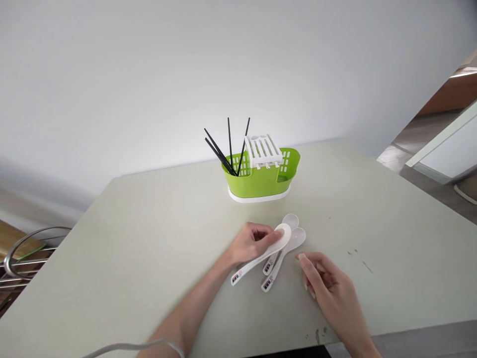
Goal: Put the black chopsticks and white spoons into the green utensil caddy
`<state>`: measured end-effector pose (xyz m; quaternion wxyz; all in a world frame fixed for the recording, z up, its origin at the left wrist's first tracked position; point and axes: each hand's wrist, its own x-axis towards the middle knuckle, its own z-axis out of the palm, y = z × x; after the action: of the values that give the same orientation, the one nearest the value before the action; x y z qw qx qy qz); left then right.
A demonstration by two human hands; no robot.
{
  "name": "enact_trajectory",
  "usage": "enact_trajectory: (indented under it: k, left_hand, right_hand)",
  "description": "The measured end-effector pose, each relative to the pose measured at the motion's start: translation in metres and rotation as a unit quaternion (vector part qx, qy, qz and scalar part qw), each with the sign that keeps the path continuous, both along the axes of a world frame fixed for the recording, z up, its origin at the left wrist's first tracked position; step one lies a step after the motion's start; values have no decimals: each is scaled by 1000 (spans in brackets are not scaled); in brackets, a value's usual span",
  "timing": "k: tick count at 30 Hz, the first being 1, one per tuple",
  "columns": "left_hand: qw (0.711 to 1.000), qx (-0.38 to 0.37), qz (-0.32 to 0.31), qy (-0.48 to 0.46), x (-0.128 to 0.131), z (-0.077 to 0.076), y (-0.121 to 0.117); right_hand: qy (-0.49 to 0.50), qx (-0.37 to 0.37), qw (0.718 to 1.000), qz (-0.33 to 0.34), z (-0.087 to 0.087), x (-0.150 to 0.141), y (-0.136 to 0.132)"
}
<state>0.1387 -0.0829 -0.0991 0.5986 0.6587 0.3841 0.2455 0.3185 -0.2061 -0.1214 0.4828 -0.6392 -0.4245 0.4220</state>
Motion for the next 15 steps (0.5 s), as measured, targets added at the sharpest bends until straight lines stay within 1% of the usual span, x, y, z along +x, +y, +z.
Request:
enact_trajectory:
  k: [3,5,7,8,9,11,15]
  left_hand:
    - [998,-7,47,-31,-2,-6,6]
    - [993,0,93,-71,-4,-11,13]
    - [980,17,150,-126,-7,-13,22]
    - [971,30,182,-154,-10,-12,26]
    - [960,45,214,-177,-13,-8,31]
    - [934,78,275,-214,-21,6,39]
    - [881,166,359,-258,-41,50,56]
  right_hand:
    - [-1,5,1000,14,2,-1,0]
    - [-2,10,999,33,1,0,0]
    - [-2,15,998,57,-1,2,1]
    - [0,16,998,68,-3,3,1]
    - [1,18,997,76,-5,4,1]
    - [4,24,996,86,-7,4,2]
    - [15,27,995,90,-3,2,1]
